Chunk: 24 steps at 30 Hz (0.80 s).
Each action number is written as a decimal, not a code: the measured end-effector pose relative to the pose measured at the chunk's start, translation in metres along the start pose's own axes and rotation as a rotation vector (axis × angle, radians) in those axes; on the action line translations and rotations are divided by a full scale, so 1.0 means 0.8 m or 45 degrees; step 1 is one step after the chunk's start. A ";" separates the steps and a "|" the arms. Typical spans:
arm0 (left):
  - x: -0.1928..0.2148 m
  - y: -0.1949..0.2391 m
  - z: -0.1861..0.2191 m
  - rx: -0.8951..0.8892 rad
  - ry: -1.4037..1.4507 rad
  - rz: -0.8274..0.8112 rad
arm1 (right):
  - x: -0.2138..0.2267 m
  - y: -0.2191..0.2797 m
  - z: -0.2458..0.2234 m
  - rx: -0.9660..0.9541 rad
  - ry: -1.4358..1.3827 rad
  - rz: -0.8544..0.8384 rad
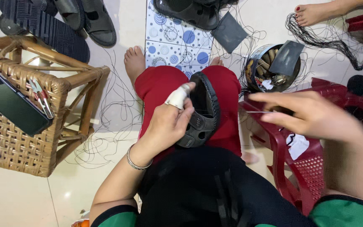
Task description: The person sits on the floor and sews a black sandal using a needle and thread. They repeatedly push the needle through the sandal's sole and pull the thread to stitch it. The person occasionally adjusts the sandal's position on their lap.
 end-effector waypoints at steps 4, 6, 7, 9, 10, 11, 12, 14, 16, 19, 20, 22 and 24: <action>0.011 -0.001 0.040 -0.248 -0.748 0.209 | -0.050 -0.034 0.004 0.005 -1.050 0.290; 0.011 0.002 0.049 -0.354 -0.923 0.263 | -0.067 -0.040 0.001 0.133 -1.405 0.463; 0.013 0.003 0.039 -0.369 -0.825 0.297 | -0.076 -0.039 0.007 0.166 -1.647 0.559; 0.012 -0.001 0.026 -0.406 -0.732 0.331 | -0.077 -0.035 0.018 0.211 -1.876 0.675; 0.014 -0.001 0.020 -0.390 -0.610 0.382 | -0.071 -0.029 0.022 0.194 -1.893 0.722; 0.016 0.000 0.013 -0.373 -0.488 0.432 | -0.066 -0.023 0.026 0.178 -1.911 0.768; 0.015 0.001 0.011 -0.378 -0.486 0.433 | -0.068 -0.019 0.029 0.179 -1.906 0.771; 0.017 0.004 0.004 -0.391 -0.321 0.477 | -0.073 -0.011 0.028 0.015 -1.206 0.660; 0.021 0.002 0.009 -0.403 -0.330 0.476 | -0.057 -0.022 -0.015 0.048 -1.229 0.704; 0.021 -0.001 0.007 -0.419 -0.367 0.514 | -0.067 -0.035 -0.026 0.161 -1.392 0.821; 0.022 -0.002 0.004 -0.423 -0.386 0.544 | -0.076 -0.039 -0.020 0.229 -1.531 0.895; 0.021 -0.004 -0.009 -0.449 -0.469 0.589 | -0.100 -0.043 -0.004 0.211 -1.555 0.893; 0.017 -0.007 -0.020 -0.475 -0.540 0.625 | -0.109 -0.040 0.002 0.177 -1.576 0.893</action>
Point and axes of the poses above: each hand's wrist, its own y-axis away from the middle knuckle, its own x-axis out of the back of the hand, z = x × y, the point moved 8 cm from there along -y, towards the middle knuckle, and after that the axes turned 4 degrees about -z, right-handed, at the moved point
